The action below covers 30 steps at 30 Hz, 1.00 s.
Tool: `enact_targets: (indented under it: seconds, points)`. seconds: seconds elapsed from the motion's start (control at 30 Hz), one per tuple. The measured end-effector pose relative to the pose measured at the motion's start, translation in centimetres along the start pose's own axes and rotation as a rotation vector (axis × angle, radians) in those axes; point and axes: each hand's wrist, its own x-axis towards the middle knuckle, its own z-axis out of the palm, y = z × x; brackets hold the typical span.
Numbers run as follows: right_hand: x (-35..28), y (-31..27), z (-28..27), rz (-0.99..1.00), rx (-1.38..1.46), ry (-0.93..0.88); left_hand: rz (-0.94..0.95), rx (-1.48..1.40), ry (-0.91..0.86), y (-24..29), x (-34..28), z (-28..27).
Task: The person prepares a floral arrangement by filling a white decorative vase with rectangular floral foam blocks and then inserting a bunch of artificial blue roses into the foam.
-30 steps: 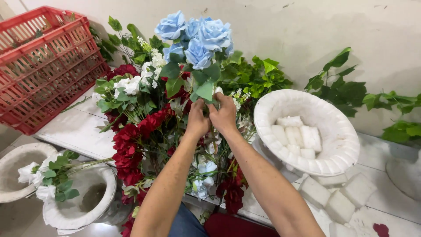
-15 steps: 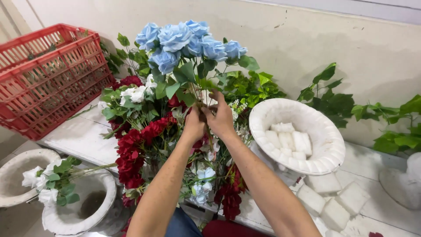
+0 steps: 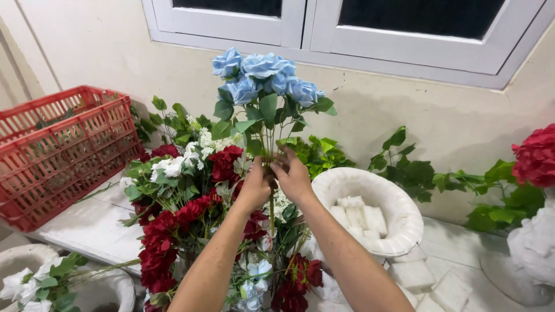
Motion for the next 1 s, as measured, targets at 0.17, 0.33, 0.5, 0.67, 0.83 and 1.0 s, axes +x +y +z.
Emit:
enact_targets:
  seconds: [0.17,0.33,0.5,0.67,0.83,1.0]
  points:
    - [0.7,-0.5,-2.9,-0.041,0.064,0.051,0.114,0.074,0.003,1.0,2.0,1.0]
    - [1.0,-1.1,-5.8,-0.126,0.186,0.101,0.190,-0.013,-0.005,3.8,3.7,1.3]
    - [0.6,-2.1,-9.0,-0.254,0.272,0.125,0.316,-0.079,0.002,7.3,4.0,2.8]
    - [-0.5,-3.0,-11.9,-0.284,0.241,0.193,0.386,-0.129,0.007,10.1,4.2,4.5]
    - [-1.2,-3.2,-14.4,-0.325,0.199,0.259,0.394,-0.204,-0.008,11.2,5.5,7.1]
    - [-3.2,-3.4,-15.5,-0.374,0.112,0.284,0.356,-0.439,-0.029,11.7,5.8,9.7]
